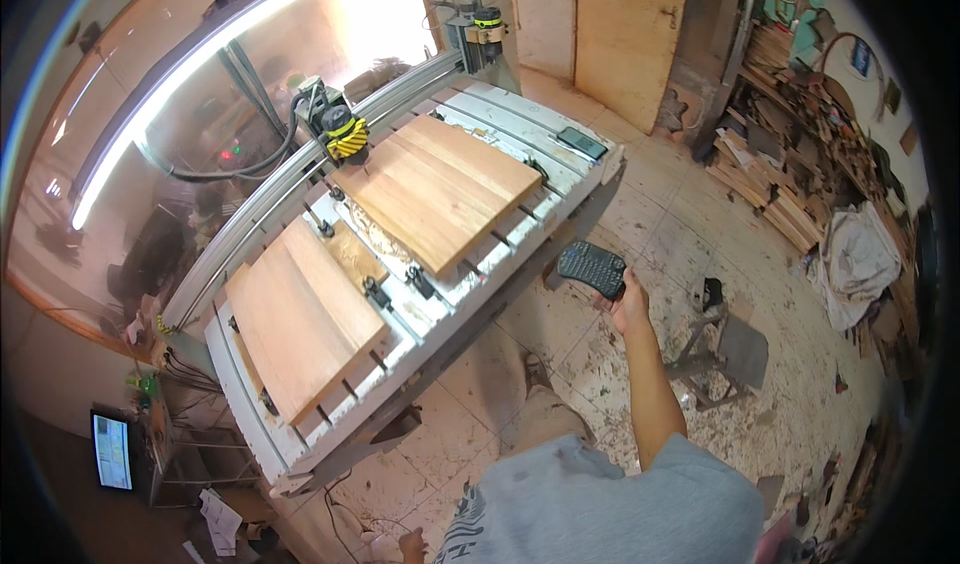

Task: The person places wood panels onto a CNC machine table and secures them using toggle clamps, tightening the clamps with their hands.

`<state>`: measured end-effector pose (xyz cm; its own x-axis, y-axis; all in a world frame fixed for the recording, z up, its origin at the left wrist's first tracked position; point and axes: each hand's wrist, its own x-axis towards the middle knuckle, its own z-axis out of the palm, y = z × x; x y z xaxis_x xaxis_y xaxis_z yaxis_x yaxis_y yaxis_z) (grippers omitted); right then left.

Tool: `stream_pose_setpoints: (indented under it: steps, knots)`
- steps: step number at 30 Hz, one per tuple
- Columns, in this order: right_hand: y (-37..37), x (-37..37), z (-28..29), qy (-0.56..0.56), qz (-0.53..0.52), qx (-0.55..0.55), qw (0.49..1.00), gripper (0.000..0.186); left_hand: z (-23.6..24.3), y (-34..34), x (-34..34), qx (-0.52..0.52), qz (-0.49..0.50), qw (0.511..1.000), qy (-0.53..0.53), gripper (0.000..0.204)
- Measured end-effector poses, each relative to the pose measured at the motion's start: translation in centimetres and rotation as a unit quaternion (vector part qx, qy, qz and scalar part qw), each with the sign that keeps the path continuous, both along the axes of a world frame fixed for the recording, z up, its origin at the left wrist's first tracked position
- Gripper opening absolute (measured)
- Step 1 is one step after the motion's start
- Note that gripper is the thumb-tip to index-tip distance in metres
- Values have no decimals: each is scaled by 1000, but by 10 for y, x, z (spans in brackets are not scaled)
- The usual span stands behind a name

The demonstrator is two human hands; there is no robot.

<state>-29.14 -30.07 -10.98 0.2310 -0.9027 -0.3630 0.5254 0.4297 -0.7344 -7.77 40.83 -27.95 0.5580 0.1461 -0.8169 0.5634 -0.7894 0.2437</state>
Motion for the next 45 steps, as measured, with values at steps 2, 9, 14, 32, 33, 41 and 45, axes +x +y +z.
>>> stream_pose_setpoints:
  steps: [2, 9, 14, 32, 33, 41, 45]
  knots:
    - [-56, 23, -1, -20, -15, -2, 1000, 38, 20, -25, -7, -1, 37, 998, 53, 58]
    - [-225, 94, 10, 9, -69, 19, 997, 43, 35, -230, -4, -91, -203, 945, -239, 48]
    - [-282, 145, 0, -10, -35, 10, 999, 44, 142, -417, 18, -247, -119, 945, -176, 40]
    - [-402, 283, -21, -41, 24, 18, 999, 35, 173, -524, 98, -338, 41, 926, -160, 34]
    - [-409, 285, -24, -61, 42, 3, 997, 41, 171, -520, 100, -342, 50, 923, -170, 33]
    - [-443, 323, -32, -30, -6, 47, 998, 44, 153, -502, 119, -319, 60, 913, -247, 32]
    - [-487, 311, -76, -60, 38, 1, 998, 48, 158, -528, 140, -286, 18, 902, -322, 33]
